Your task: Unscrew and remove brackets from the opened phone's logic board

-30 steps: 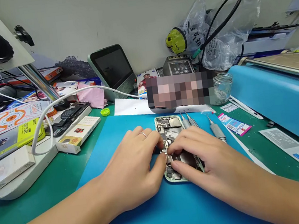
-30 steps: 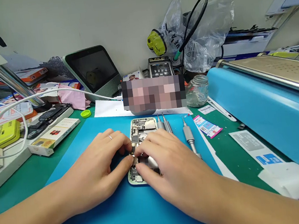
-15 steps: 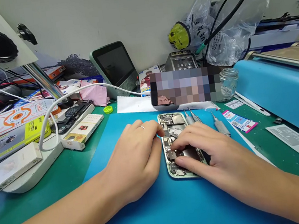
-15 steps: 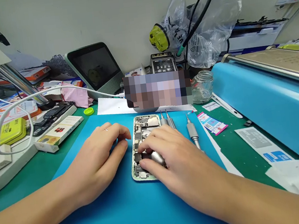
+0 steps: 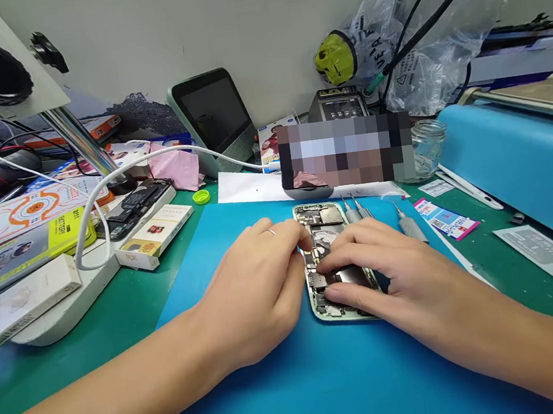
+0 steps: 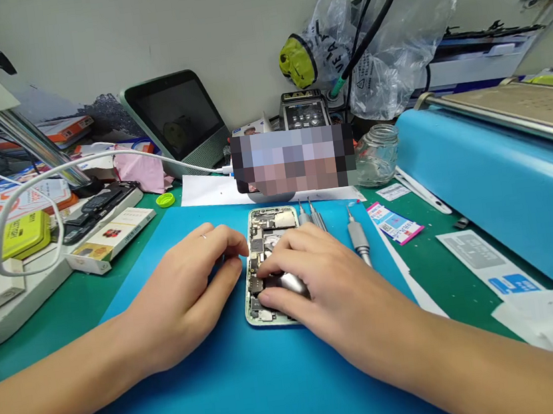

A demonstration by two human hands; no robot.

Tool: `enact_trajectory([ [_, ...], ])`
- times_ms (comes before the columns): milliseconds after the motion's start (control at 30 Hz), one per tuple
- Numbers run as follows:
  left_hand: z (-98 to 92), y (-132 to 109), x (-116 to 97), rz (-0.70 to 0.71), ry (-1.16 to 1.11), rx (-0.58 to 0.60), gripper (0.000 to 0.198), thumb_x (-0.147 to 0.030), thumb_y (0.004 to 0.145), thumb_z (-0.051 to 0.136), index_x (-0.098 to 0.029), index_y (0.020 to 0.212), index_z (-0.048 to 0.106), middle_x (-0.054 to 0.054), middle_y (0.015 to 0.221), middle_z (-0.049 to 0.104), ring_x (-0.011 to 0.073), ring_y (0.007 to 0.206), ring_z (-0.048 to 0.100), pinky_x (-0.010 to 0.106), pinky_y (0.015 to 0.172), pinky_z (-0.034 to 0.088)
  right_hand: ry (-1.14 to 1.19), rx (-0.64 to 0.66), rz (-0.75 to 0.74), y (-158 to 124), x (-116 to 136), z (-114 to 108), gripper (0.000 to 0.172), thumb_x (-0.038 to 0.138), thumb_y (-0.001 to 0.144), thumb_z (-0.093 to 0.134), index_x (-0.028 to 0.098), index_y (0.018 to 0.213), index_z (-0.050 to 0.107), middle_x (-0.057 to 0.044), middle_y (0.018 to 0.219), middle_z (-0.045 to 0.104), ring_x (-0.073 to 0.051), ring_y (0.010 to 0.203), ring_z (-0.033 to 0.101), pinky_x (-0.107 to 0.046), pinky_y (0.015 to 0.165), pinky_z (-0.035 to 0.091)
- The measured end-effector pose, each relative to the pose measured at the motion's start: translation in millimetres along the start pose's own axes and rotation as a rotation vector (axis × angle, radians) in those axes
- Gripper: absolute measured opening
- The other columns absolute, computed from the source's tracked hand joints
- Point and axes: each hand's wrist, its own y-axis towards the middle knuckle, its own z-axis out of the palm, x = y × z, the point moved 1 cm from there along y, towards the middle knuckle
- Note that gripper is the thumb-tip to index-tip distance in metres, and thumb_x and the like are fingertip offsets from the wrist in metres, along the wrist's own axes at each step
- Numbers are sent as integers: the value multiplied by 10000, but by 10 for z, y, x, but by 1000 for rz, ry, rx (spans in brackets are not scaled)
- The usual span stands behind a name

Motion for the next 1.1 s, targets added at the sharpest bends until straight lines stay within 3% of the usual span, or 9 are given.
enact_trajectory([
  [367,-36,3,-42,172,-46,-34,163,-110,953,530,-178,949,679,-46,782,609,97,718,517,283,681,410,27,-22,-6,-3,-15,17,88,349,1038,734,309,1018,809,-16,1036,760,-279,1033,665,-448,924,493],
  [567,-35,-50,-59,258,-44,-3,181,-129,876,547,-227,764,650,-45,617,556,110,553,466,323,553,329,6,-33,-13,4,15,1,117,343,1033,727,309,965,816,-19,978,746,-265,946,694,-508,1060,481],
  [767,-43,-46,-73,251,9,105,189,-156,854,535,-249,821,696,-36,552,505,147,491,444,360,505,278,-19,-22,-15,3,36,-1,135,347,1048,722,309,967,823,-36,1010,779,-282,996,716,-522,1103,508],
  [1100,-35,-51,-78,249,27,140,197,-156,851,518,-229,803,694,-45,543,451,143,491,366,368,512,276,-65,-74,-76,-19,11,13,129,315,1050,729,306,955,815,-24,985,765,-257,958,720,-466,1050,538],
])
